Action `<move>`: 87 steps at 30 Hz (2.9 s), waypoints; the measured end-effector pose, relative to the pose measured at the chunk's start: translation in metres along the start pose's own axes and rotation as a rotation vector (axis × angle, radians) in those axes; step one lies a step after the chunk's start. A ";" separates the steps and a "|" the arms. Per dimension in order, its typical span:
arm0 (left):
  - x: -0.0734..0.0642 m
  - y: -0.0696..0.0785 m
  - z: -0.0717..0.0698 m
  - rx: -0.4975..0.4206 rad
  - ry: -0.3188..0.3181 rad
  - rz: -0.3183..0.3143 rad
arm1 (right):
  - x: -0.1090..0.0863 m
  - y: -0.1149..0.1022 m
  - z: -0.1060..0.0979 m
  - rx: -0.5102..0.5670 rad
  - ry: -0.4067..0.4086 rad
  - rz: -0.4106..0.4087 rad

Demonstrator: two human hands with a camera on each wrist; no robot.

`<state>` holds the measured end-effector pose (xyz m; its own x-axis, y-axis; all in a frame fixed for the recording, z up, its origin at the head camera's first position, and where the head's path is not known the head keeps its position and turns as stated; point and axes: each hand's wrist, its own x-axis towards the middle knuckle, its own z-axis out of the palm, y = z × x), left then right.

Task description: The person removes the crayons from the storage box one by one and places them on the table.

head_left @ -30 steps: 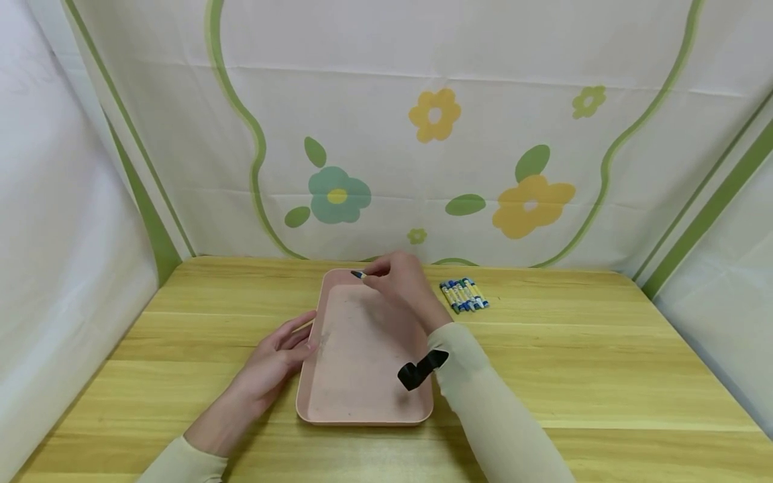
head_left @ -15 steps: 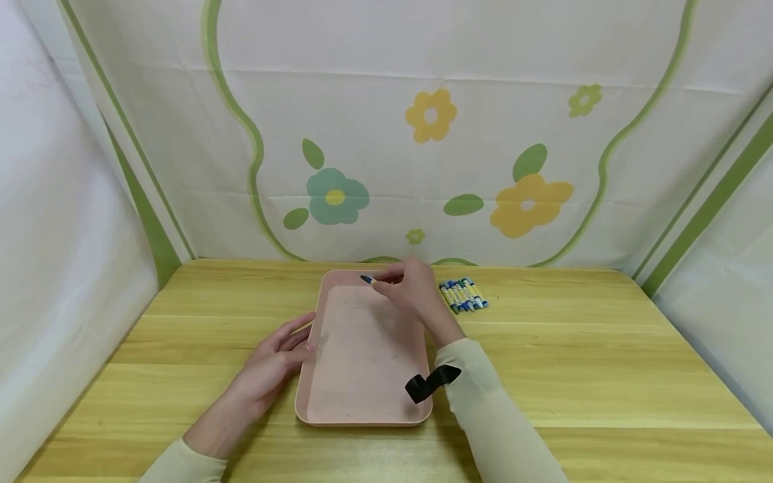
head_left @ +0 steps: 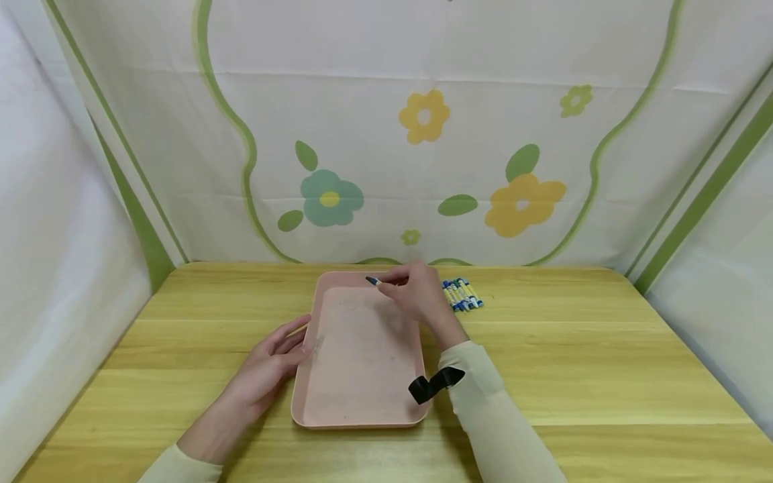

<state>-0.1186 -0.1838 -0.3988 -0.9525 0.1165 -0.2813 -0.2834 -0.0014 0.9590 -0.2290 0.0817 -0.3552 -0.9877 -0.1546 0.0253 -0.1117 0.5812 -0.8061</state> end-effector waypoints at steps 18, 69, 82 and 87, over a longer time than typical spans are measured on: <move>0.001 0.000 0.000 0.002 -0.012 -0.009 | 0.002 0.022 -0.028 0.014 0.067 0.003; -0.001 0.001 -0.003 0.008 0.005 0.000 | 0.009 0.126 -0.086 -0.032 0.303 0.291; 0.000 0.000 -0.002 0.005 0.003 0.001 | 0.008 0.131 -0.086 -0.015 0.283 0.320; 0.001 0.000 -0.001 0.002 0.004 0.005 | 0.007 0.130 -0.087 -0.002 0.285 0.331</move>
<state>-0.1193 -0.1845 -0.3990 -0.9543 0.1124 -0.2769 -0.2787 -0.0003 0.9604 -0.2596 0.2259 -0.4087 -0.9610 0.2668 -0.0723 0.2165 0.5637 -0.7971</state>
